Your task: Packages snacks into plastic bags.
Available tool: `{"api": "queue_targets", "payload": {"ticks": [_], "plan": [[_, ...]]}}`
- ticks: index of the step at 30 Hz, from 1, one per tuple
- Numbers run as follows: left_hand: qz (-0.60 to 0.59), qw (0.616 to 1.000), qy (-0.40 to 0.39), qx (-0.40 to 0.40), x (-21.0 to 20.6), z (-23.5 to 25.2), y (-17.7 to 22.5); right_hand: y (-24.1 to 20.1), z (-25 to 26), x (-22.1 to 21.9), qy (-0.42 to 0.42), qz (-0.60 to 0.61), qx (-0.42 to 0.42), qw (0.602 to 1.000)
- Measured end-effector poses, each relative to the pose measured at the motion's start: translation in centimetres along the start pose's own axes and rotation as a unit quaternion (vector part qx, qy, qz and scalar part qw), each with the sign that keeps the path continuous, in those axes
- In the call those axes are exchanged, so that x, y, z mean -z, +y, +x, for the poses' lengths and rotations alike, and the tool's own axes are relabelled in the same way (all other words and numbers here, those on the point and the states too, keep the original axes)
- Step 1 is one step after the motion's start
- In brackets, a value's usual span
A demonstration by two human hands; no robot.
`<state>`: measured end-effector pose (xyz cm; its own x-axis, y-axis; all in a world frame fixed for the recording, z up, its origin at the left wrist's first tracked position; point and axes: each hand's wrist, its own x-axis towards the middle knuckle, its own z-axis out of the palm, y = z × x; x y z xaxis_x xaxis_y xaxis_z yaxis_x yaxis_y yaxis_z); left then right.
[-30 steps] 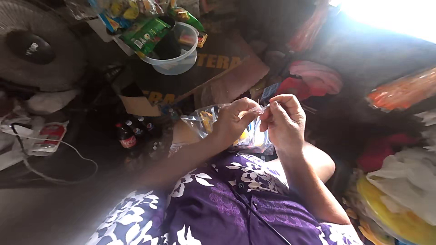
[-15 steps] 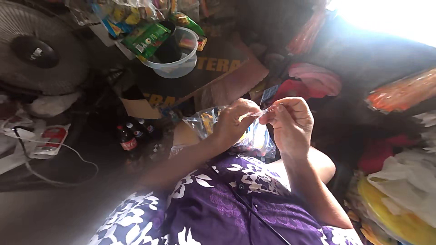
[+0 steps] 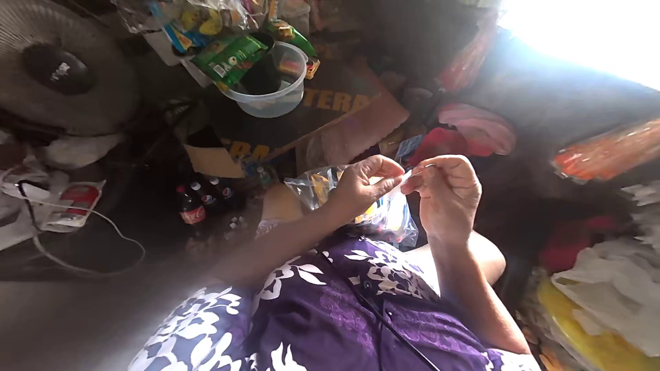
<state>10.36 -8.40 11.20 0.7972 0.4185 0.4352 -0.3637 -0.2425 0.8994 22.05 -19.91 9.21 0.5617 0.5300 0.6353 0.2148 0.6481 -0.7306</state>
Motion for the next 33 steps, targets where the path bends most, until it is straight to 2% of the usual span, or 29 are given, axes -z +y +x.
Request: {"api": "queue_targets", "payload": {"ticks": [6,14,21,28,33], "plan": [[0.056,0.996,-0.006,-0.074,-0.3,-0.1,-0.5,-0.3,0.1,0.4,-0.023,-0.012,0.016,1.0],[0.167,0.981,-0.028,-0.09,-0.6,-0.2,0.1,-0.3,0.3,1.0,-0.035,-0.065,0.042,0.996],[0.231,0.965,-0.051,-0.112,-0.3,-0.4,0.6,-0.4,0.2,0.3,-0.01,0.008,-0.017,1.0],[0.327,0.926,-0.049,-0.185,-0.3,-0.5,0.0,-0.2,0.0,0.5,-0.012,0.034,-0.058,0.998],[0.378,0.904,-0.056,-0.194,0.0,-0.5,-0.4,-0.1,-0.2,0.8,-0.021,0.056,-0.104,0.993]]}}
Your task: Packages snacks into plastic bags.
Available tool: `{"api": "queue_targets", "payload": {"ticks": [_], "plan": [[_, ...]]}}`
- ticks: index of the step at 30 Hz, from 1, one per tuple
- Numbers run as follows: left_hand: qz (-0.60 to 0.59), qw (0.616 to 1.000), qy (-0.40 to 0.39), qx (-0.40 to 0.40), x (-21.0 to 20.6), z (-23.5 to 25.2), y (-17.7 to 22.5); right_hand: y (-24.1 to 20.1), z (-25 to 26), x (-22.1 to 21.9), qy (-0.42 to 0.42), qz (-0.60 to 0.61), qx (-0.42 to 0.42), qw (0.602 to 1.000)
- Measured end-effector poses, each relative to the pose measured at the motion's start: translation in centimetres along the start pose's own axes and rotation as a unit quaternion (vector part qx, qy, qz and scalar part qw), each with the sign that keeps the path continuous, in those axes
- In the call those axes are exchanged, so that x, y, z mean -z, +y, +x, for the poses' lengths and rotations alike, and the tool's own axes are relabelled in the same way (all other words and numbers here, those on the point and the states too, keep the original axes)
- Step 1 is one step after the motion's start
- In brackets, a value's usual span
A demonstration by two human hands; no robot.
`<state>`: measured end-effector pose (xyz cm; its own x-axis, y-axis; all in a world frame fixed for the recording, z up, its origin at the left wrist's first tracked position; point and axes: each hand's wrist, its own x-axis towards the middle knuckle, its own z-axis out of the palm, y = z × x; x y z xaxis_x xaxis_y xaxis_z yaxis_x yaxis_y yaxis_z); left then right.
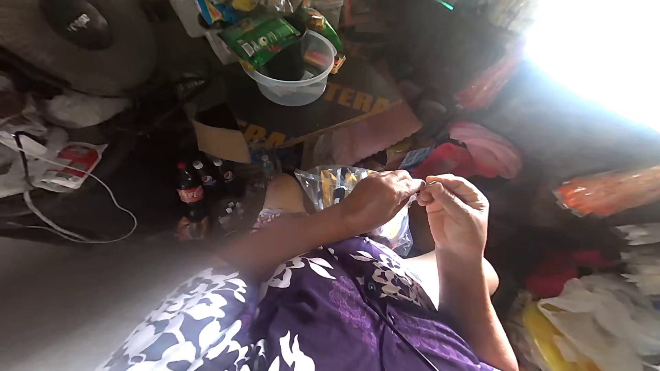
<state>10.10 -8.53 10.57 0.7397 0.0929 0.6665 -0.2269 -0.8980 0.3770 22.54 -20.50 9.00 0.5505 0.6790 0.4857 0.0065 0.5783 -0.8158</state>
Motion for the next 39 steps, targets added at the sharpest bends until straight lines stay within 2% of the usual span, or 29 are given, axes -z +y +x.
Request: {"api": "queue_targets", "payload": {"ticks": [7,12,19,23,30,36,39], "plan": [[0.024,0.999,-0.015,0.015,0.2,-0.3,-0.1,0.0,-0.7,-0.5,0.009,0.007,-0.025,1.0],[-0.002,0.999,-0.017,0.032,0.0,-0.3,-0.2,0.6,-1.0,-0.7,0.038,-0.002,0.001,0.999],[-0.115,0.99,-0.018,0.078,0.5,0.4,-0.3,0.9,-0.6,-0.7,0.049,-0.083,0.069,0.993],[-0.188,0.979,-0.033,0.077,0.8,1.5,-1.1,0.7,0.2,-0.4,0.032,-0.162,0.107,0.981],[-0.282,0.948,-0.093,0.115,2.0,5.4,-1.2,-1.6,2.3,-0.2,0.028,-0.288,0.161,0.944],[-0.209,0.942,-0.241,0.103,3.8,10.3,-1.5,-3.5,3.9,0.4,0.038,-0.367,0.17,0.914],[-0.171,0.937,-0.289,0.097,4.5,12.4,-0.8,-4.0,4.8,1.1,0.028,-0.366,0.175,0.913]]}}
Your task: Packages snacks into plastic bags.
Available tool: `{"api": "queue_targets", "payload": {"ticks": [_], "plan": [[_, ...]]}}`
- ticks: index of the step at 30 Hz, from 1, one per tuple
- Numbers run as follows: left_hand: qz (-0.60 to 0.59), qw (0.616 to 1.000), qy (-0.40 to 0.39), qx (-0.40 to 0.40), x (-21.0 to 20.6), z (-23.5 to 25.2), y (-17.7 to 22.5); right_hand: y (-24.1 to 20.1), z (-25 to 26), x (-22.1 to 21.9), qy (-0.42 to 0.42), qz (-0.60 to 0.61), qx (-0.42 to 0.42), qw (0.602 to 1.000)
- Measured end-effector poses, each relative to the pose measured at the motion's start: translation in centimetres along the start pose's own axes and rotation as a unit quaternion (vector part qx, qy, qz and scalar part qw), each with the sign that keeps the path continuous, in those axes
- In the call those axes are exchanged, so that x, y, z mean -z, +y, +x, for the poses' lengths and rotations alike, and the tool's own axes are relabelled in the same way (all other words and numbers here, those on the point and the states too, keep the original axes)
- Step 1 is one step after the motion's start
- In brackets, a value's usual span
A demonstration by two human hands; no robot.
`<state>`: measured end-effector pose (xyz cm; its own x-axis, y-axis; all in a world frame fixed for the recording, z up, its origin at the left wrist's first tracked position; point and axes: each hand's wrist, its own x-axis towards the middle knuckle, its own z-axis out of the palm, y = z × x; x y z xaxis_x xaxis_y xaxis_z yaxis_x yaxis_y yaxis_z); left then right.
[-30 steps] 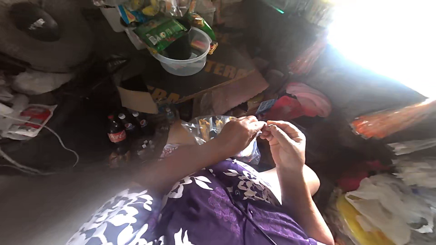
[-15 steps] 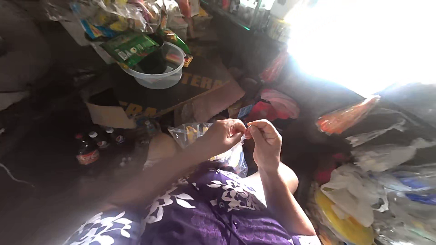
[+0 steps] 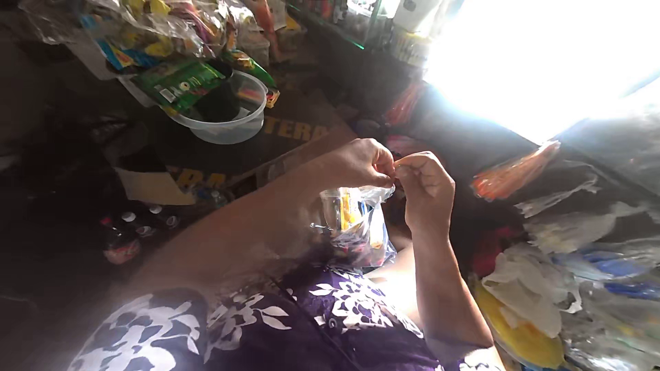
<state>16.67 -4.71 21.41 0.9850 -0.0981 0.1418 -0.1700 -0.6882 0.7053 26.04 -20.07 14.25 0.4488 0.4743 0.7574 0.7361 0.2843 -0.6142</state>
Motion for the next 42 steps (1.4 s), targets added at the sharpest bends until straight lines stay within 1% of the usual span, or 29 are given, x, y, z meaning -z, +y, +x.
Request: {"api": "queue_targets", "payload": {"ticks": [3,6,11,15,18,20,22,25,28,30,34,36,37,38,39,40,41,42], "plan": [[0.047,0.999,0.005,-0.004,0.5,1.0,1.1,0.3,1.1,0.9,-0.01,0.005,-0.005,1.0],[0.08,0.996,0.044,-0.012,0.8,1.8,2.0,0.8,2.4,1.6,0.0,0.04,-0.016,0.999],[0.068,0.989,0.112,-0.064,1.3,3.6,2.2,1.2,4.8,2.4,0.03,0.054,0.014,0.998],[0.041,0.988,0.142,-0.042,1.7,4.6,3.0,0.9,6.3,2.6,0.056,0.05,0.011,0.997],[0.054,0.986,0.156,-0.014,2.4,5.0,3.4,0.4,6.5,3.3,0.089,0.003,0.001,0.996],[0.062,0.983,0.175,-0.013,2.9,5.1,3.4,0.5,5.6,4.2,0.099,-0.034,-0.008,0.994],[0.065,0.979,0.191,-0.016,3.6,5.2,3.5,2.1,4.0,5.4,0.1,-0.043,-0.034,0.993],[0.083,0.974,0.208,-0.021,4.6,5.4,3.9,5.8,0.8,6.0,0.12,0.005,-0.161,0.98],[0.089,0.967,0.233,-0.045,5.3,5.8,4.1,9.5,-2.5,5.3,0.17,0.073,-0.304,0.935],[0.083,0.964,0.244,-0.068,5.7,5.9,4.4,10.5,-4.0,4.6,0.176,0.089,-0.348,0.917],[0.075,0.962,0.25,-0.081,5.7,5.7,5.0,11.2,-6.3,3.5,0.142,0.154,-0.365,0.907],[0.079,0.961,0.254,-0.079,5.6,5.6,5.3,10.2,-7.9,3.0,0.11,0.178,-0.333,0.919],[0.081,0.96,0.255,-0.08,5.7,5.5,5.5,8.7,-8.8,2.6,0.096,0.161,-0.312,0.931],[0.085,0.959,0.257,-0.086,5.7,5.4,5.6,6.6,-9.7,2.0,0.088,0.116,-0.301,0.943],[0.092,0.956,0.262,-0.097,5.8,5.5,5.7,4.0,-9.9,1.5,0.074,0.054,-0.326,0.941],[0.102,0.952,0.266,-0.11,5.9,5.5,5.7,-0.4,-8.2,1.7,0.017,0.03,-0.469,0.883],[0.118,0.948,0.27,-0.121,5.9,5.5,5.9,-3.0,-6.5,1.9,0.021,0.095,-0.588,0.803],[0.137,0.942,0.276,-0.132,5.9,5.6,6.3,-3.6,-5.5,2.9,0.064,0.242,-0.665,0.704]]}}
